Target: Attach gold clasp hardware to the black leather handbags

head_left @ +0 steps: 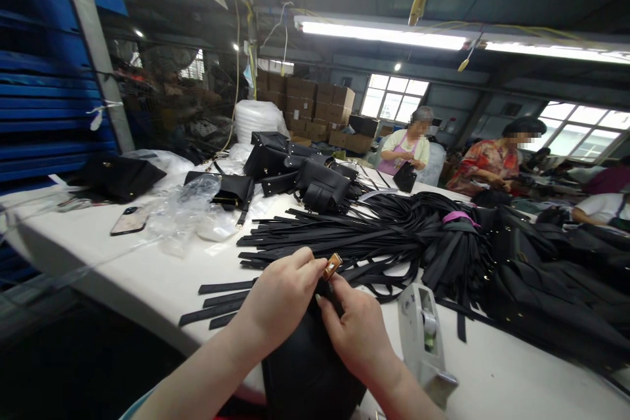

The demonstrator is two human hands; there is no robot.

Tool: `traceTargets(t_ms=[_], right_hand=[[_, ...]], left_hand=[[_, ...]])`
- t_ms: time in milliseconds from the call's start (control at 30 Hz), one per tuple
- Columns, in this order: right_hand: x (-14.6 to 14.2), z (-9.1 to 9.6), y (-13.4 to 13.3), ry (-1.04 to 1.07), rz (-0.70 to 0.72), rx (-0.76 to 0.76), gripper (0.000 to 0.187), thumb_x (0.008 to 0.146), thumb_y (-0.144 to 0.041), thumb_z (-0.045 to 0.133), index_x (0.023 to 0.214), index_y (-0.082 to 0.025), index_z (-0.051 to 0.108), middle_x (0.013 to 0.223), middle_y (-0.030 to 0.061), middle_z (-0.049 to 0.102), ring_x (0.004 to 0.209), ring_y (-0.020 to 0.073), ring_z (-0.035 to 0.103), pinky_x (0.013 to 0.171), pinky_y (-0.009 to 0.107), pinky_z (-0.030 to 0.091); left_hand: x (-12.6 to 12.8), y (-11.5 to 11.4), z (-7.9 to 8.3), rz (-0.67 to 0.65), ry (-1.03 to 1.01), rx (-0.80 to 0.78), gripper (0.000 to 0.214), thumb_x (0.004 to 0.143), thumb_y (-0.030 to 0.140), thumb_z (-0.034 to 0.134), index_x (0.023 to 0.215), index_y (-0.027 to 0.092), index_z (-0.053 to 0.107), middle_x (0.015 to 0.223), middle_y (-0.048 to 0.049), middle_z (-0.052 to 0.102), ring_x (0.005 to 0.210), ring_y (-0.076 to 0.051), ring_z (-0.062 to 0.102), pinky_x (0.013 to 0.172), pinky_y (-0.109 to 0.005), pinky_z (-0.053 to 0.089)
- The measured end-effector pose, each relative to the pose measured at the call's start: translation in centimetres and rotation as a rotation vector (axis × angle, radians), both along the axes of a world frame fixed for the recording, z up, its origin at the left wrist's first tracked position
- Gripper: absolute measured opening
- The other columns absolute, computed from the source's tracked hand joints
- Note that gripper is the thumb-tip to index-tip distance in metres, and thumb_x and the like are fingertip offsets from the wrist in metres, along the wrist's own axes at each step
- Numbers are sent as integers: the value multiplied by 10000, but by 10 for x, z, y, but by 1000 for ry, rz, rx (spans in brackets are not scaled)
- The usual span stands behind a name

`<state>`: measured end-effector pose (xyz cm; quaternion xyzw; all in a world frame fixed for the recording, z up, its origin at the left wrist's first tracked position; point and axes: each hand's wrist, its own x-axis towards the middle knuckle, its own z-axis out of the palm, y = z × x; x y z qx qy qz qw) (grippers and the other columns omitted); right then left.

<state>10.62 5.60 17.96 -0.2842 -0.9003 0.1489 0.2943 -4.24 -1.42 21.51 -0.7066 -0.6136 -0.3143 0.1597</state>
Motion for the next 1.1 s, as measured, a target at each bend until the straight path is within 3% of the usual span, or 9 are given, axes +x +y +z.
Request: traceTargets(t_ms=[167, 400, 633, 733, 933, 1100], right_hand=[[-2, 3, -2, -35, 5, 28, 228, 889, -238, 490, 1078, -186, 606, 782, 28, 715, 690, 191, 671, 586, 265, 355], [-2, 2, -2, 9, 26, 32, 262, 885, -237, 487, 1117, -182, 596, 808, 39, 727, 697, 192, 677, 596, 260, 373], [-3, 3, -2, 4, 25, 3, 332, 884, -236, 494, 1204, -195, 572, 851, 36, 730, 737, 211, 688, 623, 277, 402], [-3, 3, -2, -21, 5, 28, 355, 885, -231, 490, 1230, -191, 563, 829, 31, 727, 718, 221, 686, 614, 289, 393], [-9, -7, -2, -68, -10, 212, 363, 899, -195, 464, 1243, -159, 572, 764, 51, 714, 645, 195, 660, 575, 282, 358], [-16, -24, 3, 47, 9, 506, 344, 960, -213, 356, 1171, -96, 601, 663, 55, 681, 531, 169, 616, 516, 289, 336]], left_hand=[[-2, -2, 3, 47, 175, -61, 192, 926, 104, 438, 885, 166, 615, 778, -17, 524, 644, -148, 529, 585, -271, 483], [0, -2, 1, 66, 129, 30, 229, 946, 148, 419, 805, 181, 597, 727, -8, 509, 606, -138, 499, 559, -250, 434], [2, -6, 2, 38, -259, 136, 167, 906, 162, 479, 887, 178, 643, 794, -20, 594, 708, -134, 570, 663, -248, 455], [1, -5, 5, 51, -500, 56, 155, 874, 218, 545, 802, 178, 676, 760, -23, 638, 715, -147, 595, 679, -258, 465], [-3, 1, 4, 58, -944, -179, 261, 763, 420, 682, 730, 164, 714, 713, -37, 692, 668, -169, 611, 606, -251, 463], [-7, -4, -5, 95, -1073, -229, 358, 731, 497, 689, 738, 141, 725, 722, -52, 706, 665, -169, 596, 615, -256, 443]])
